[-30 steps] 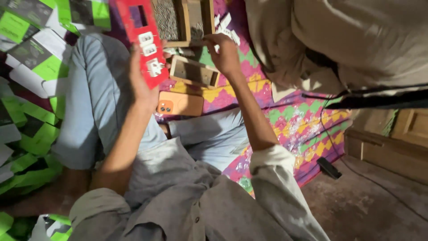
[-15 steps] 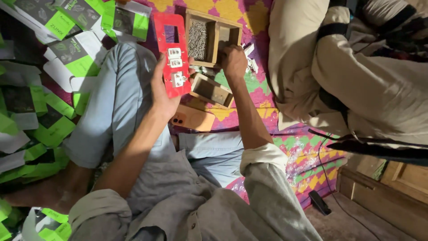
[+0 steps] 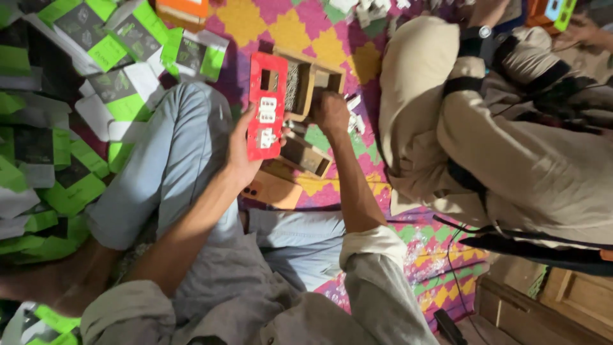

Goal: The person sits on the floor and assembles small white electrical components onto red and blue plastic strips. They pick up components from a wooden box and place them into slots on the strips, occasionally adjusting their position.

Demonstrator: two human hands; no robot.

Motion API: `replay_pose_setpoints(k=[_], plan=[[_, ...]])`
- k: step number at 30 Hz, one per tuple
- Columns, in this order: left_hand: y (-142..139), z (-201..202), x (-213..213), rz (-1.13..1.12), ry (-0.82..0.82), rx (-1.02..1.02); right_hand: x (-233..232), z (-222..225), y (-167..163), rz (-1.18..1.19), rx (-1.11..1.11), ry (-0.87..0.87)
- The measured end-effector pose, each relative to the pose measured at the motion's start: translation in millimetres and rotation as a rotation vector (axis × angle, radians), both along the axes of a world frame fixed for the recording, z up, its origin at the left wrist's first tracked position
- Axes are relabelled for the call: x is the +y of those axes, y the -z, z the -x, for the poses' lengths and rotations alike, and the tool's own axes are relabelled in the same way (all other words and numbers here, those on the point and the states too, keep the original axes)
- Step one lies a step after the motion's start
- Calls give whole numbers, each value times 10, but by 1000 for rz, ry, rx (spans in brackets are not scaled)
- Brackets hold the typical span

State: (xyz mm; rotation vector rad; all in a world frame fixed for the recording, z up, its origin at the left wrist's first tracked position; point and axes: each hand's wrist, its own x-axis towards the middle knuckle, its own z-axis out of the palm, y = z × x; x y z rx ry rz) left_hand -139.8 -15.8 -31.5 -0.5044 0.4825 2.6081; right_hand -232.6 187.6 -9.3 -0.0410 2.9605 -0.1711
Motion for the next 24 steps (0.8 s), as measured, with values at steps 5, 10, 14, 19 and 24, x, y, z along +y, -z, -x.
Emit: replay_pose_setpoints(k=[5,10,14,19,24], plan=[[70,27,118,14,92,-75,70,-136,2,496,199,177],[8,-48,283,156,215,69,102,-622,-93,1241,379,568],[-40,-149,417,241,346,18,-19,-1187,-290,1416,366,696],[-33,-267,459,313,375,21,-185,-1501,-325,1350,381,742],[-21,-280,418,274,418,-25,-349,-1580,-134,1350,420,698]])
